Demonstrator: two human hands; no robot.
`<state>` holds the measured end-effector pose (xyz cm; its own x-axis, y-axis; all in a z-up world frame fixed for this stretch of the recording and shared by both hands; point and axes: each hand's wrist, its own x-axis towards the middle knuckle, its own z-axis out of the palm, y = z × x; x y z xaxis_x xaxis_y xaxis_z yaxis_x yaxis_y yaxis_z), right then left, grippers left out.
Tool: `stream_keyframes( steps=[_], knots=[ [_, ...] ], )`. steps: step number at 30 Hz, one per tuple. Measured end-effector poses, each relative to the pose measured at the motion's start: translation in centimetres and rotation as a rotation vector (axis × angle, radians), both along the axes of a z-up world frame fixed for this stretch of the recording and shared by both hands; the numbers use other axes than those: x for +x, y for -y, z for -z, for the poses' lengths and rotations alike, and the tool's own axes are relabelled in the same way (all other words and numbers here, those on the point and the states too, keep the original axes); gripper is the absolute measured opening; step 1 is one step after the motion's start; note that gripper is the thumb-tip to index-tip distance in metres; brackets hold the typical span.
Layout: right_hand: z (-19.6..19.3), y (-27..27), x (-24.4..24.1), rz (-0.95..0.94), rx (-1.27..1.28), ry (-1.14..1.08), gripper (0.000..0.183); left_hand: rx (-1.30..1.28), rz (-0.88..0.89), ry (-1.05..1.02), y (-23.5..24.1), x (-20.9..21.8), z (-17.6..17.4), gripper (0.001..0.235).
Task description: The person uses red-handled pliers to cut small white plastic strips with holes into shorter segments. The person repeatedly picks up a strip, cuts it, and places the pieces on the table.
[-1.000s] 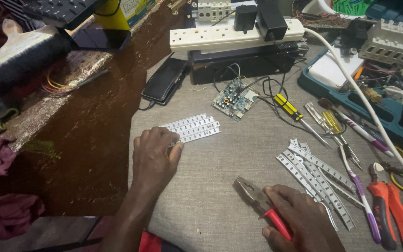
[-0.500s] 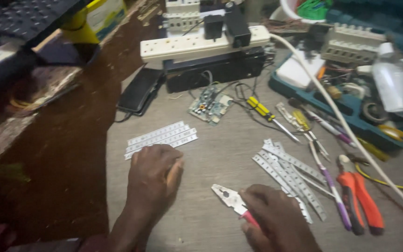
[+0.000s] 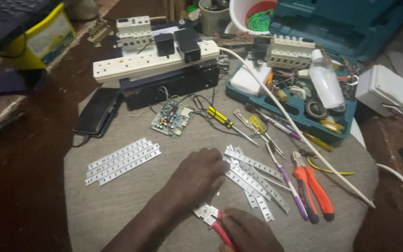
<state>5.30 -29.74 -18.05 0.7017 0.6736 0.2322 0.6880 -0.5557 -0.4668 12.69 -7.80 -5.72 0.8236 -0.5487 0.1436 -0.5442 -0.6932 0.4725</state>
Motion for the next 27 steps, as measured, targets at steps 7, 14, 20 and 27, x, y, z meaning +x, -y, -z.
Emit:
stream_keyframes(
  steps=[7,14,20,27],
  knots=[
    [-3.8,0.1,-0.3,0.476,-0.711,-0.671,0.088,-0.029,-0.067,0.002,-0.5,-0.4,1.1,0.011],
    [-1.9,0.3,2.5,0.378,-0.691,-0.694,0.028,-0.335,-0.436,-0.233,-3.0,-1.8,-0.2,0.01],
    [0.4,4.3,4.0,0.118,-0.508,-0.769,0.021,-1.203,-0.81,-0.636,-4.3,-3.6,1.1,0.026],
    [8.1,9.5,0.5,0.385,0.558,-1.096,0.051,-0.692,-1.037,-0.26,-7.9,-7.7,1.0,0.022]
  ],
)
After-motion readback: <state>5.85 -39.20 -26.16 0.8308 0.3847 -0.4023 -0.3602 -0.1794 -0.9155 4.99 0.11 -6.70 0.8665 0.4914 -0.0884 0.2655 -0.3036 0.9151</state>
